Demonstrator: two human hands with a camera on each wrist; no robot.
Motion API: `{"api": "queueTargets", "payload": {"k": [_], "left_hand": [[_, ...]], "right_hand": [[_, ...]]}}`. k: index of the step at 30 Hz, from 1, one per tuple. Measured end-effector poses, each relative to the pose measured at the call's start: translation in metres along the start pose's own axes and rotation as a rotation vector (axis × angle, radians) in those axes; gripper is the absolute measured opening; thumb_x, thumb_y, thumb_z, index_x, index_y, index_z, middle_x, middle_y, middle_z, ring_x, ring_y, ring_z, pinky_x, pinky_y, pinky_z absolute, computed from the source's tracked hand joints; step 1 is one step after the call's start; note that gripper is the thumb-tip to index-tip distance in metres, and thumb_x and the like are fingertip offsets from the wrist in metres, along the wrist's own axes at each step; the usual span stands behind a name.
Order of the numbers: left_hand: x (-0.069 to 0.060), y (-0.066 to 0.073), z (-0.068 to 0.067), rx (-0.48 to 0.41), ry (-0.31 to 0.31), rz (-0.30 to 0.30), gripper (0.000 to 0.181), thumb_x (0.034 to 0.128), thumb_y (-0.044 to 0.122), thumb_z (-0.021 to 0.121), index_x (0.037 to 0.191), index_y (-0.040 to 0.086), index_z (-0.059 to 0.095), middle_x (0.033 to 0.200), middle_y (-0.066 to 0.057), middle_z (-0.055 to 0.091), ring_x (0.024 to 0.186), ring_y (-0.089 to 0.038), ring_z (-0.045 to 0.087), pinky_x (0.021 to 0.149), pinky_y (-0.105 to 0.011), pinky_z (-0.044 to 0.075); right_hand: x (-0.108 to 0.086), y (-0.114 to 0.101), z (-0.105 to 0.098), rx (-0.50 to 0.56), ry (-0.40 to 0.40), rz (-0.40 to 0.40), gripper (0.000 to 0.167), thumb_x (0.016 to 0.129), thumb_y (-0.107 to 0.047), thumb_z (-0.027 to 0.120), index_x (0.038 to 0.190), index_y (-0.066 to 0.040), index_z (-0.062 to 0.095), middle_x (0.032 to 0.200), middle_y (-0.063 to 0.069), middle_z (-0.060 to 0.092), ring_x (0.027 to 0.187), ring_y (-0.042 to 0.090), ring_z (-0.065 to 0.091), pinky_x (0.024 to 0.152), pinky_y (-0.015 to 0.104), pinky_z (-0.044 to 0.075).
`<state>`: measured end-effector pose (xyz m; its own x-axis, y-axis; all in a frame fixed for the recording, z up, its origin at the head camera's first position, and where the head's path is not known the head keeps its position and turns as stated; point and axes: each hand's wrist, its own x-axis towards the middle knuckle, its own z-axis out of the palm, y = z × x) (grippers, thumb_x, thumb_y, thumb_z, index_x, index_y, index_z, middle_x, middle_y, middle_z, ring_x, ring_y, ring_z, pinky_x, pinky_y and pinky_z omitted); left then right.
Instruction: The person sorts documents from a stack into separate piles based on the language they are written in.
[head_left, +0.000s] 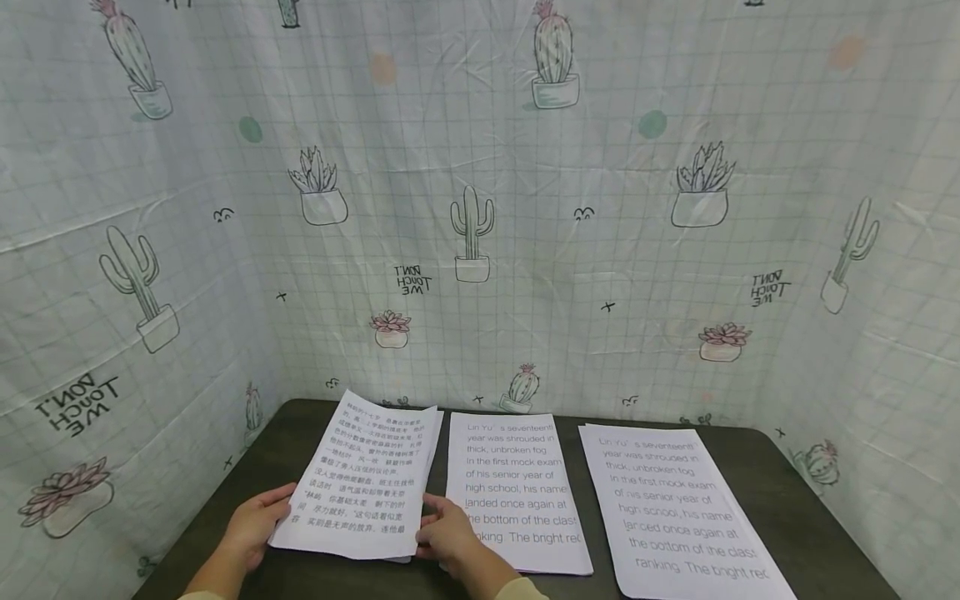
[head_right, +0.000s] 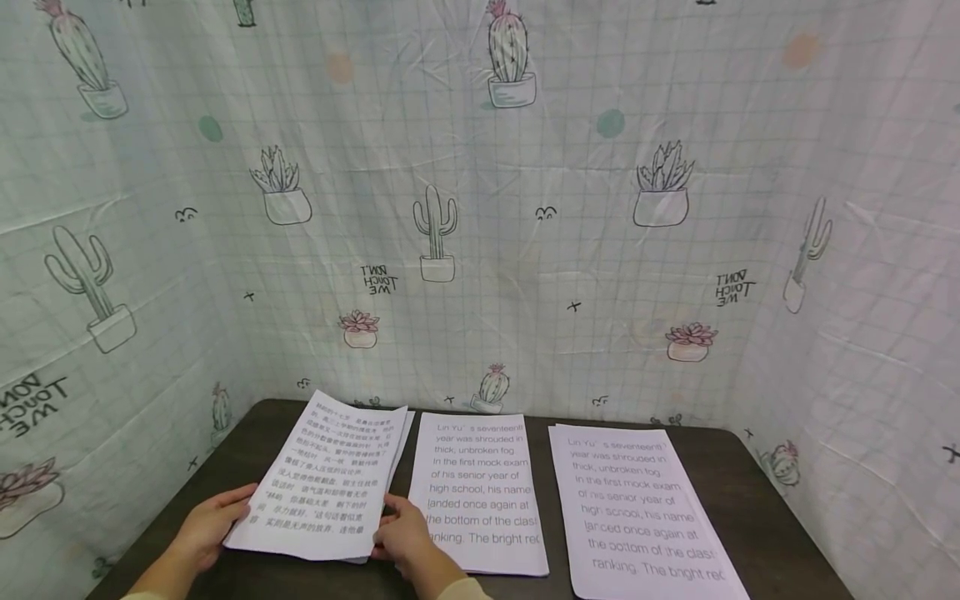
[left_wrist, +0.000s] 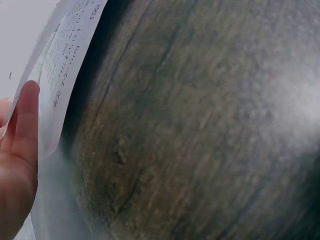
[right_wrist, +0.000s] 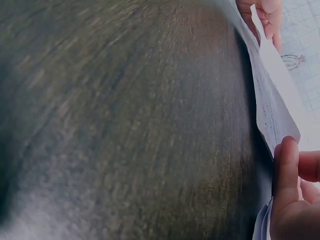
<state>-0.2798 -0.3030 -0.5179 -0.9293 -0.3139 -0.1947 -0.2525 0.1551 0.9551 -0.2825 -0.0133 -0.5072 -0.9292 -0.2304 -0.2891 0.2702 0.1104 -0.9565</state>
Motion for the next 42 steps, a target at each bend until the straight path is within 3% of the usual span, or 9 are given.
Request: {"api": "queueTargets", "payload": {"k": [12,20,23,28,32,42], "left_hand": [[-0.005,0.004,0.003,0.057,0.007,-0.049,0.042,0.0974,0.004,0.050,0.137,-0.011,0.047,0.138,-0.032,0.050,0.087,-0.011,0.065,0.071,-0.029,0.057],[-0.003,0.002,0.003,0.074,-0.002,-0.053,0.044,0.0963,0.005,0.052,0.136,-0.012,0.048,0.134,-0.032,0.053,0.086,-0.012,0.064,0.070,-0.030,0.056],[-0.003,0.001,0.003,0.091,0.000,-0.048,0.044,0.0954,0.005,0.052,0.135,-0.013,0.048,0.134,-0.033,0.052,0.092,-0.022,0.065,0.071,-0.031,0.055],[-0.002,0.001,0.005,0.132,0.017,-0.054,0.047,0.0963,0.008,0.050,0.137,-0.014,0.045,0.143,-0.034,0.042,0.123,-0.047,0.050,0.094,-0.050,0.051],[-0.001,0.004,0.006,0.140,0.019,-0.054,0.050,0.0978,0.012,0.046,0.140,-0.014,0.041,0.147,-0.034,0.037,0.135,-0.049,0.037,0.111,-0.059,0.035],[-0.001,0.012,0.008,0.114,0.020,-0.064,0.054,0.0984,0.015,0.046,0.143,-0.014,0.035,0.148,-0.035,0.034,0.137,-0.048,0.035,0.114,-0.059,0.029]], "right_hand": [[-0.004,-0.001,0.002,-0.012,0.000,0.008,0.063,0.079,0.015,0.058,0.141,0.007,0.044,0.093,0.011,0.056,0.082,0.020,0.061,0.066,0.029,0.060],[-0.006,-0.003,0.004,-0.034,-0.011,0.006,0.060,0.081,0.013,0.058,0.140,0.009,0.045,0.093,0.011,0.055,0.080,0.018,0.059,0.067,0.030,0.061],[-0.006,-0.003,0.004,-0.040,-0.016,0.005,0.059,0.082,0.011,0.058,0.139,0.010,0.044,0.093,0.012,0.055,0.081,0.018,0.059,0.068,0.031,0.061],[-0.006,-0.004,0.004,-0.057,-0.032,-0.003,0.056,0.085,0.007,0.055,0.139,0.014,0.042,0.094,0.013,0.057,0.084,0.019,0.061,0.070,0.032,0.061],[-0.007,-0.004,0.004,-0.066,-0.042,-0.009,0.055,0.085,0.004,0.054,0.137,0.017,0.042,0.098,0.015,0.060,0.086,0.019,0.064,0.072,0.032,0.061],[-0.009,-0.010,0.006,-0.129,-0.013,-0.019,0.050,0.085,0.003,0.054,0.132,0.017,0.047,0.117,0.026,0.060,0.093,0.024,0.066,0.073,0.033,0.061]]}}
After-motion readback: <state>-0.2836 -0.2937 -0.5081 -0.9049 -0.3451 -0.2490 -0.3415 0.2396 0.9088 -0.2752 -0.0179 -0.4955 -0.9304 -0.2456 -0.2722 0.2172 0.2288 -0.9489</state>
